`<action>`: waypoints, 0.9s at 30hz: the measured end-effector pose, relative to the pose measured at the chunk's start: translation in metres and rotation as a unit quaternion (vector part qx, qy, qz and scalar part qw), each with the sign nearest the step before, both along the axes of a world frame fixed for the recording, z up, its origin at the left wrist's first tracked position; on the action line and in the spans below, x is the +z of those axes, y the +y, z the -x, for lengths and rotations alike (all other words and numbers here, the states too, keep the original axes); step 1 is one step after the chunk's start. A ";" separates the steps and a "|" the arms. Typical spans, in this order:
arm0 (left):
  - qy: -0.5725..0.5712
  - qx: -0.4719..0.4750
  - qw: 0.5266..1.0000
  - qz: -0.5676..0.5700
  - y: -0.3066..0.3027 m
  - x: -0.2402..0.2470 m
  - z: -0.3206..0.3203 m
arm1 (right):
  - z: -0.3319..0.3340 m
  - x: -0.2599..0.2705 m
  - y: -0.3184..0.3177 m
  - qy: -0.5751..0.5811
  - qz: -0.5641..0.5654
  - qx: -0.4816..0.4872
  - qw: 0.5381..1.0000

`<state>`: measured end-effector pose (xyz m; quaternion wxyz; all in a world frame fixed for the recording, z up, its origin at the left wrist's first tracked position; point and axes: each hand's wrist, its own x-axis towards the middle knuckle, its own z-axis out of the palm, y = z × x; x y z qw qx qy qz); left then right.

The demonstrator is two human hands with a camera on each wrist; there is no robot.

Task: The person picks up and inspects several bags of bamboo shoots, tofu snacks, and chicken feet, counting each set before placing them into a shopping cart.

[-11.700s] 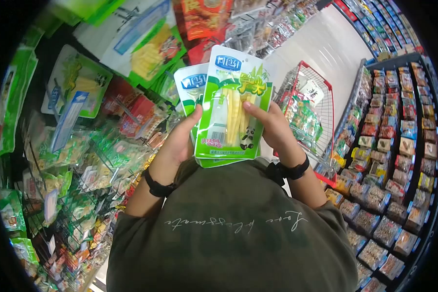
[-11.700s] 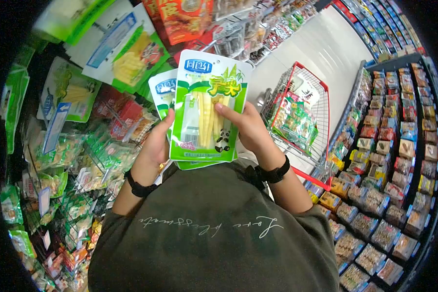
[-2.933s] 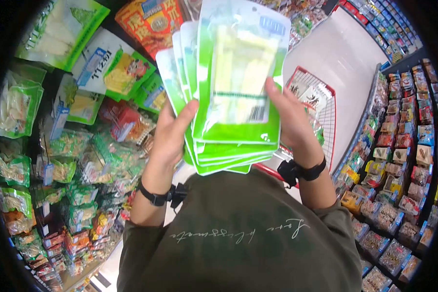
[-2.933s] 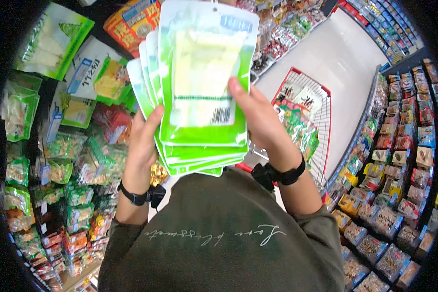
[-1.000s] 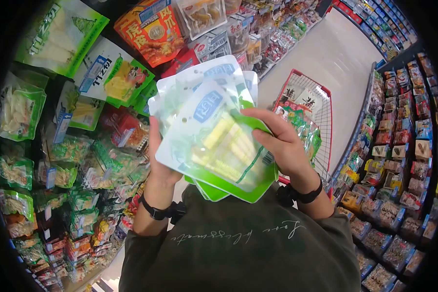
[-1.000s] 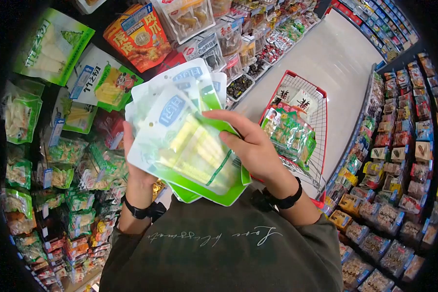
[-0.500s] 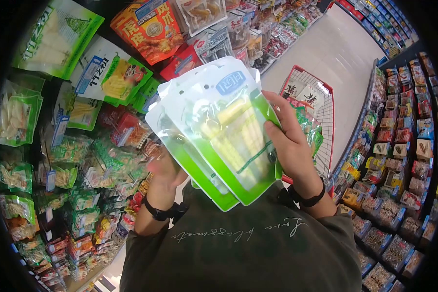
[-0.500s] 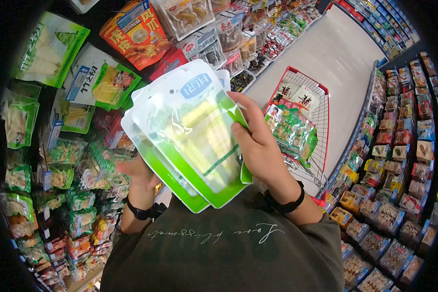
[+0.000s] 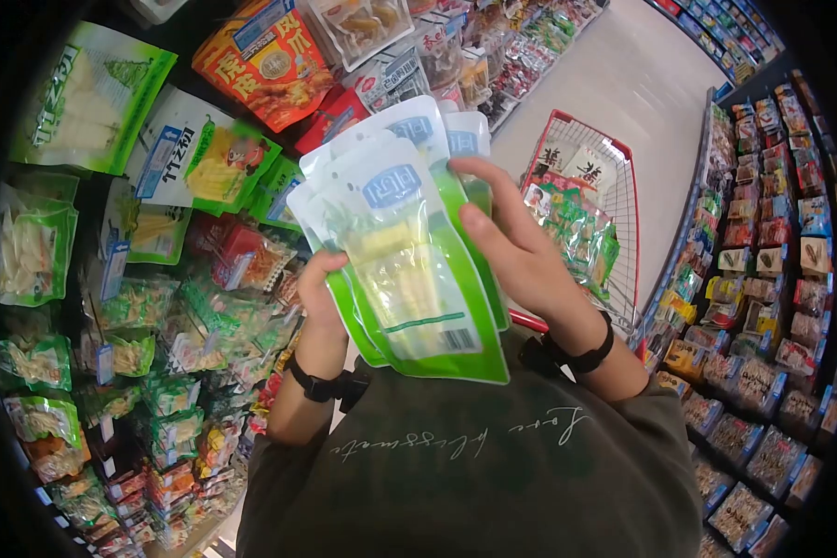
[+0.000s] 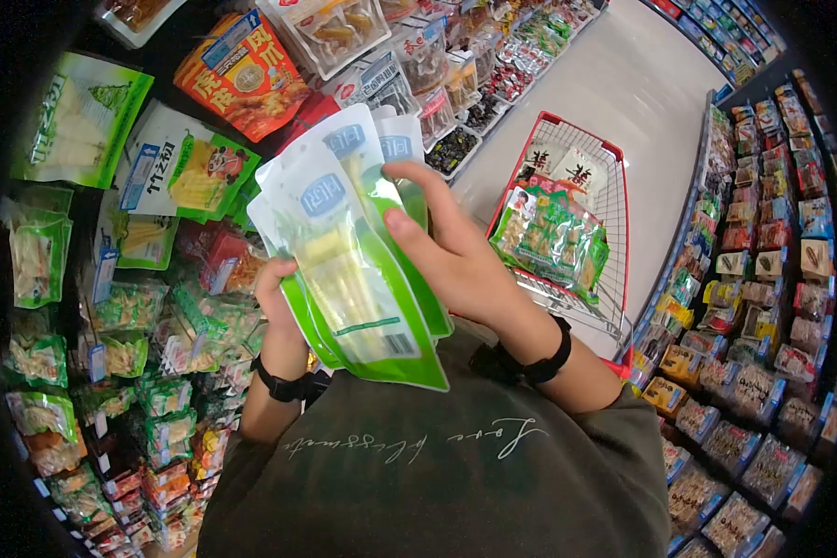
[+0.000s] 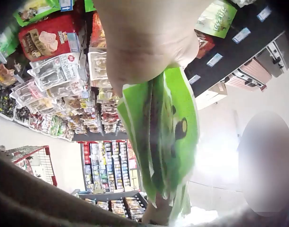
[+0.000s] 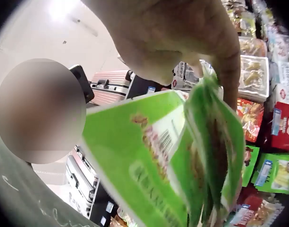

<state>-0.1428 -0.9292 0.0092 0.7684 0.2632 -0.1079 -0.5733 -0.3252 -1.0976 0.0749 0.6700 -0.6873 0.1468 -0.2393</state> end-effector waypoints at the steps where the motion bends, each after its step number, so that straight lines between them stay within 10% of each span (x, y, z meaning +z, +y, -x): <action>1: 0.000 0.000 1.000 0.000 -0.002 0.000 0.000 | 0.001 0.001 0.003 -0.006 -0.058 0.005 0.998; 14: 0.135 -0.027 0.990 -0.015 0.000 -0.018 0.001 | -0.003 0.001 0.014 0.007 0.222 -0.093 0.971; 16: 0.130 -0.026 0.991 -0.020 -0.001 -0.021 0.001 | -0.001 0.015 0.018 0.040 0.288 -0.151 0.945; 18: 0.138 -0.025 0.990 -0.011 -0.003 -0.015 0.004 | 0.002 0.027 0.017 0.107 0.571 -0.199 0.789; 27: -0.019 0.034 0.998 -0.045 -0.018 0.001 0.021 | -0.009 0.023 0.041 0.043 0.499 -0.012 0.866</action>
